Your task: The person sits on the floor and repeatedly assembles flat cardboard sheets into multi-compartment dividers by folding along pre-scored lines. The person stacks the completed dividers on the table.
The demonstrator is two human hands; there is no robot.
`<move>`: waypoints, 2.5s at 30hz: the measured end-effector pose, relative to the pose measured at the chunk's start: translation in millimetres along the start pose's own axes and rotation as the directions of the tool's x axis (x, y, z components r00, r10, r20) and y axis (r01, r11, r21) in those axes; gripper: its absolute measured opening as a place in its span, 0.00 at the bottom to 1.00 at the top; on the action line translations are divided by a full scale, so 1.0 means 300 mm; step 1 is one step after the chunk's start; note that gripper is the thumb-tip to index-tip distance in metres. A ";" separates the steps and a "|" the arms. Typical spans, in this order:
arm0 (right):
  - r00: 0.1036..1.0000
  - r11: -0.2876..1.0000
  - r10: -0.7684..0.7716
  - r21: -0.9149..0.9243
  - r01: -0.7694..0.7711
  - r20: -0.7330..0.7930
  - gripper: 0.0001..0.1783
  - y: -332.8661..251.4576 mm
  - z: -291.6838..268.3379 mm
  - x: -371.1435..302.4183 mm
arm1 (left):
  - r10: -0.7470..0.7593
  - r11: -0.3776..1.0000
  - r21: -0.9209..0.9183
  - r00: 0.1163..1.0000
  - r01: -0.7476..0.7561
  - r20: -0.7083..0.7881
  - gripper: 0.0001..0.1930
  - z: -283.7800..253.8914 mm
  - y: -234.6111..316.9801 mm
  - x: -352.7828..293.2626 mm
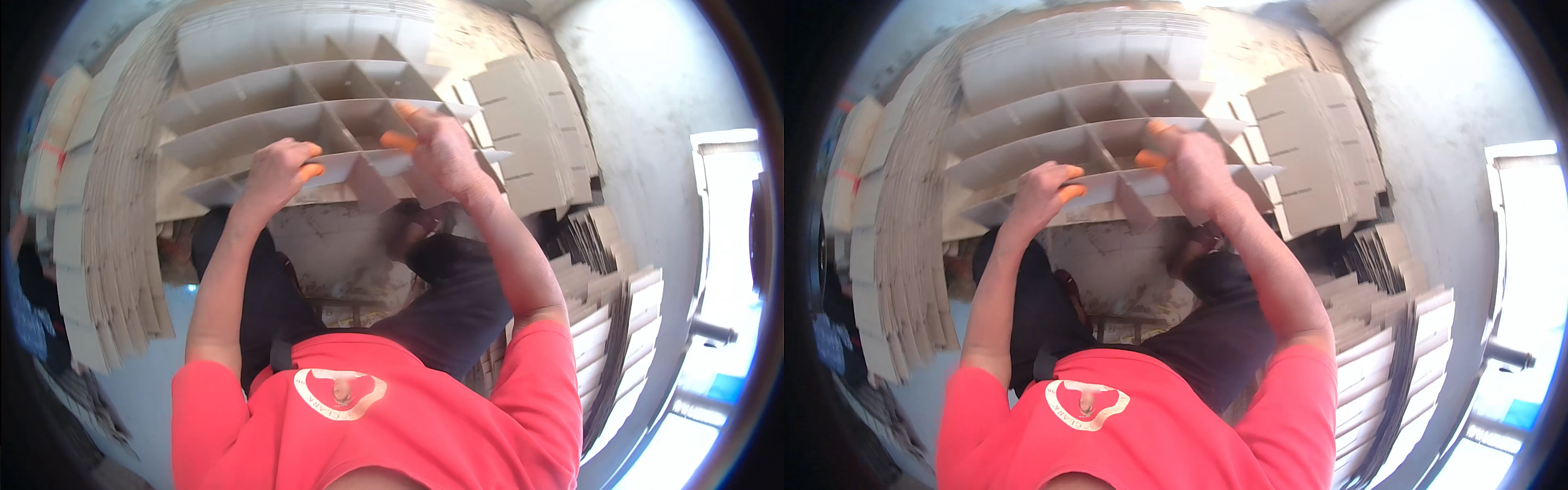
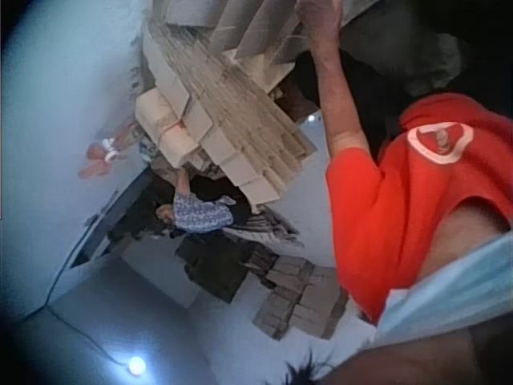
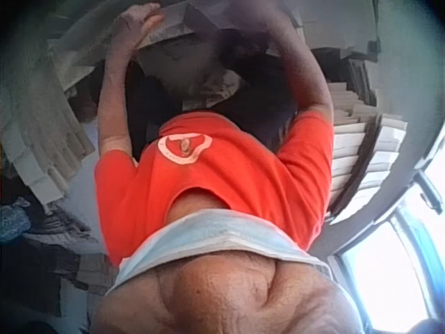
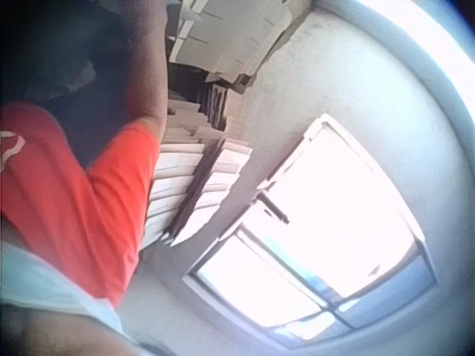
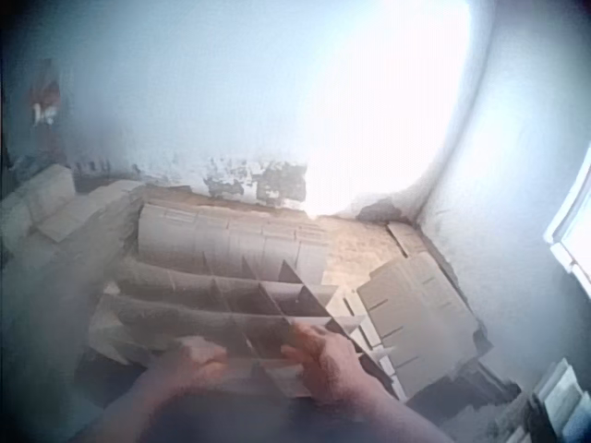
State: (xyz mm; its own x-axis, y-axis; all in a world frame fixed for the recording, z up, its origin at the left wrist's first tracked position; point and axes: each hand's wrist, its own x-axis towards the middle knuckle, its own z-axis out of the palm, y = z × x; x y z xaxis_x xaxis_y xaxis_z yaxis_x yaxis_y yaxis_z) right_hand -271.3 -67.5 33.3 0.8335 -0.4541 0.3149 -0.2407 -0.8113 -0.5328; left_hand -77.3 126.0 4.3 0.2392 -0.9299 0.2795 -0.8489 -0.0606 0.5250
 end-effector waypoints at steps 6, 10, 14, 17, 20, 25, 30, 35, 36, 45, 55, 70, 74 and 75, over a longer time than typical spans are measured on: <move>0.867 0.518 0.188 -0.704 -0.486 -0.461 0.32 0.446 -0.321 -0.265 | 0.062 0.998 -0.001 0.980 -0.063 -0.190 0.27 -0.038 0.050 -0.008; 0.752 0.260 0.502 -0.755 -0.602 -0.427 0.40 0.588 -0.371 -0.453 | 0.069 0.994 0.093 0.977 -0.051 -0.202 0.28 -0.049 0.034 -0.020; 0.759 0.382 0.524 -0.690 -0.615 -0.387 0.34 0.692 -0.430 -0.494 | 0.056 0.992 0.121 0.987 -0.038 -0.150 0.26 -0.056 0.026 -0.027; 0.736 0.478 0.488 -0.561 -0.675 -0.469 0.28 0.690 -0.464 -0.474 | 0.049 0.991 0.132 0.989 -0.030 -0.138 0.25 -0.064 0.026 -0.032; 0.637 0.457 0.574 -0.444 -0.771 -0.515 0.24 0.633 -0.495 -0.437 | 0.034 0.992 0.126 0.990 -0.017 -0.135 0.24 -0.069 0.013 -0.043; 0.655 0.473 0.405 -0.467 -0.747 -0.637 0.18 0.493 -0.509 -0.363 | 0.010 0.993 0.122 0.987 0.010 -0.161 0.24 -0.101 0.000 -0.070; 0.826 0.914 0.097 -0.279 -0.295 -0.556 0.23 0.136 -0.466 -0.167 | -0.031 0.991 0.123 0.984 0.053 -0.176 0.24 -0.127 -0.041 -0.128; 0.961 0.967 0.245 0.105 -0.232 -0.130 0.35 -0.234 -0.288 -0.016 | -0.061 0.995 0.075 0.989 0.072 -0.136 0.20 -0.129 -0.098 -0.171; 0.971 0.955 0.216 0.229 -0.189 -0.099 0.38 -0.273 -0.234 0.008 | -0.092 0.990 0.092 0.988 0.104 -0.127 0.15 -0.119 -0.120 -0.184; 0.990 0.984 -0.068 0.171 0.045 0.127 0.37 -0.395 0.012 0.120 | -0.060 0.996 0.054 0.974 0.074 -0.217 0.08 -0.087 -0.141 -0.188; 0.943 0.990 -0.100 0.127 0.062 0.316 0.32 -0.398 0.109 0.172 | -0.042 0.998 0.042 0.975 0.053 -0.219 0.07 -0.086 -0.158 -0.172; 0.756 0.899 -0.030 -0.312 0.306 0.653 0.21 -0.461 0.195 0.240 | -0.078 0.997 -0.004 0.977 0.079 -0.197 0.07 -0.078 -0.163 -0.122; 0.766 0.892 -0.103 -0.282 0.353 0.635 0.06 -0.394 0.252 0.200 | -0.017 1.000 -0.004 0.984 0.016 -0.176 0.06 -0.065 -0.155 -0.104; 0.754 0.893 -0.086 -0.284 0.348 0.652 0.07 -0.370 0.275 0.191 | -0.003 1.000 -0.002 0.985 0.003 -0.172 0.06 -0.065 -0.162 -0.101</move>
State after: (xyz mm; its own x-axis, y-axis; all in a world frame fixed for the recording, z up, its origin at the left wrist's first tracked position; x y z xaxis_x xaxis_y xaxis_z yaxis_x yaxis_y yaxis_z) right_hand -155.7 27.1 45.6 0.9730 -0.0323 -0.2286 -0.0663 -0.9875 -0.1429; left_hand -34.0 164.3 -14.0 0.3196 -0.8534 0.4119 -0.8473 -0.0628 0.5273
